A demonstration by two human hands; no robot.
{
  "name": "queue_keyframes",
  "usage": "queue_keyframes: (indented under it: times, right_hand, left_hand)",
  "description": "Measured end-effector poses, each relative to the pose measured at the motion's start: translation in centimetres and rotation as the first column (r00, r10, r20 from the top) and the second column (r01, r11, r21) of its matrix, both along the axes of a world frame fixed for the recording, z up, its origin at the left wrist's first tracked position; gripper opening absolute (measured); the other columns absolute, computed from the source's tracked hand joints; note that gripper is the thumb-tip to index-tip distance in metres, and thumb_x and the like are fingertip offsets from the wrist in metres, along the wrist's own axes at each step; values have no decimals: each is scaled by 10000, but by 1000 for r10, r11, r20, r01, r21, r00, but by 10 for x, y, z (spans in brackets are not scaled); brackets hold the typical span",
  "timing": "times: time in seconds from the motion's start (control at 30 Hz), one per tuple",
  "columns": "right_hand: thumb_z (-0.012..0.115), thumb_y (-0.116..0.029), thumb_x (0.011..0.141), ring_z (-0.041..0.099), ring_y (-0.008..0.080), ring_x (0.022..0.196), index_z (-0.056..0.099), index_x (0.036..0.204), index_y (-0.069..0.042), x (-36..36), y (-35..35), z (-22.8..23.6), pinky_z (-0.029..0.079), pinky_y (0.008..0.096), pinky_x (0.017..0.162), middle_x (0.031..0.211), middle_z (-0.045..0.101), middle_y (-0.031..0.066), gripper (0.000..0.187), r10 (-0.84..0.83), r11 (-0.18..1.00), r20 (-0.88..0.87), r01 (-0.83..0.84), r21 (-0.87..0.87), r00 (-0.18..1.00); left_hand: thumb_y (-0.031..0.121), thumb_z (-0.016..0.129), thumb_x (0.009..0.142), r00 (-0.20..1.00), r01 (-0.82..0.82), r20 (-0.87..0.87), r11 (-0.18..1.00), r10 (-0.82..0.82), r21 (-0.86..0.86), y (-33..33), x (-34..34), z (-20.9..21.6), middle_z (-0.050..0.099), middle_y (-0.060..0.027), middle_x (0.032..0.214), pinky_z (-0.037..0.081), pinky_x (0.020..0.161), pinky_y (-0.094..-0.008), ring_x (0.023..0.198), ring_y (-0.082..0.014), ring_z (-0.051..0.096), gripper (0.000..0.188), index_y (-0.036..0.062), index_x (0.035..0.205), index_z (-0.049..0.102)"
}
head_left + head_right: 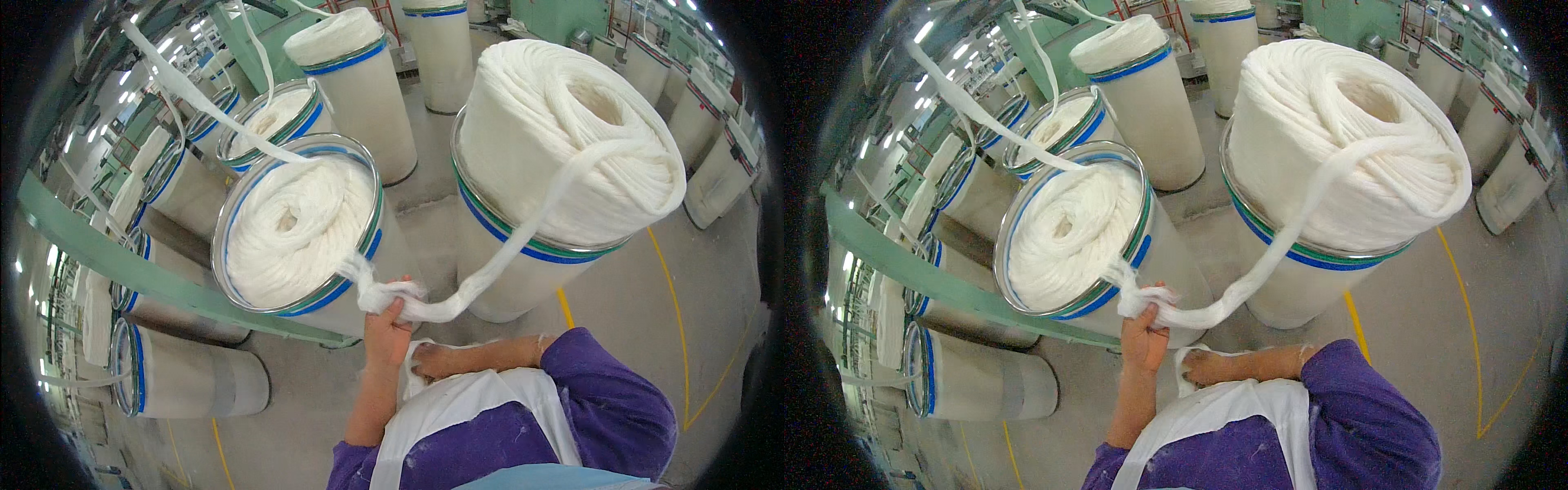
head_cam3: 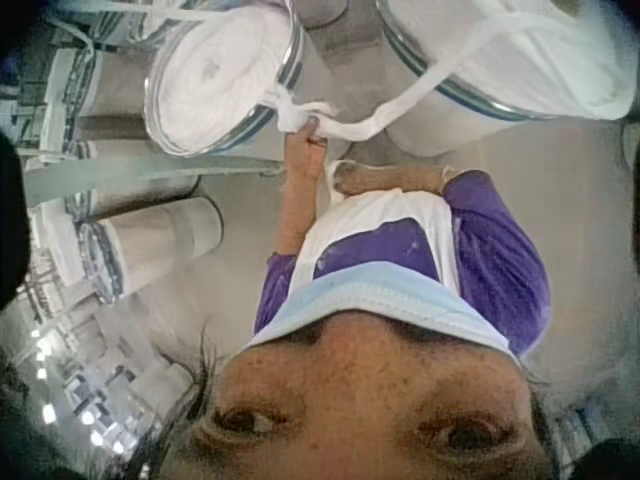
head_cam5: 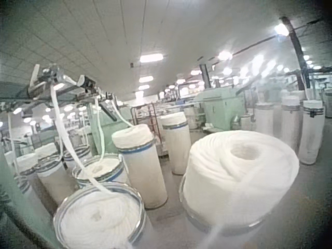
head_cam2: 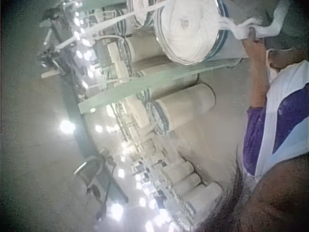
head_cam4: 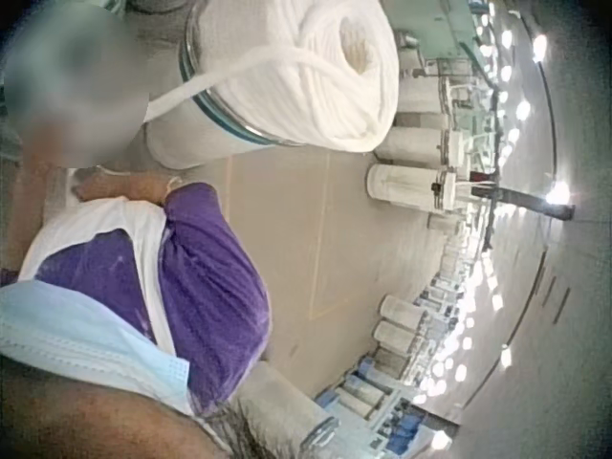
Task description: The person pulls white textile strands from large cylindrical containers, uses a thin wooden stick to guide and join the strands, and threads them through a machine's rollers. The person also moves between containers, lifts lids, and places the joined strands into the machine.
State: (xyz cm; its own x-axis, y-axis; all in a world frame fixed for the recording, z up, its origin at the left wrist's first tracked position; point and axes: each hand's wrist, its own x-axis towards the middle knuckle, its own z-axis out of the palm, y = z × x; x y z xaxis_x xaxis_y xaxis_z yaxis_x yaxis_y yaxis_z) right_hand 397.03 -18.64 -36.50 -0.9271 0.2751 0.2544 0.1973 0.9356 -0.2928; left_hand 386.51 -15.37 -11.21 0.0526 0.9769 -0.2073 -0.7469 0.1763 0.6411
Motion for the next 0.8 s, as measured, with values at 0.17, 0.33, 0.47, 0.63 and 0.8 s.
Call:
queue_keyframes:
  times: [0.17,0.33,0.47,0.63,0.8]
  right_hand:
    - [522,-328,832,652,367,833,688,839,-51,14,10,60,481,509,765,834,675,190,323,118,945,502,59,-322,857]
    - [536,-408,881,639,356,829,683,1016,-134,76,24,178,490,457,727,896,685,122,339,-60,846,441,280,-454,896]
    - [586,-426,876,637,279,682,661,858,-44,153,41,269,477,357,602,749,660,128,390,-266,671,-13,175,-721,964]
    - [631,-251,860,628,247,727,691,892,-66,165,33,304,481,319,637,817,659,109,197,-389,774,-568,-77,-628,725]
    - [693,-175,797,623,259,824,680,984,-95,134,36,292,498,336,686,1026,636,113,203,-299,945,-482,185,-270,823]
  left_hand:
    - [-72,485,861,997,48,54,999,-47,-4,-3,7,-2,501,-194,1282,421,1011,-466,1192,-316,488,409,11,1254,410]
    - [-55,513,855,999,-28,24,1000,28,0,-3,7,8,529,-158,1261,447,979,-426,1160,-285,517,418,21,1262,454]
    - [-50,517,863,991,-99,87,992,106,-78,2,5,8,547,-148,1244,443,999,-423,1159,-273,522,391,5,1248,476]
    - [-21,518,877,972,-6,233,997,25,-83,4,9,10,534,-140,1278,436,996,-393,1154,-250,528,370,29,1240,472]
    - [31,534,895,959,106,267,994,-97,-22,6,12,11,539,-142,1267,444,991,-385,1141,-250,540,347,34,1237,476]
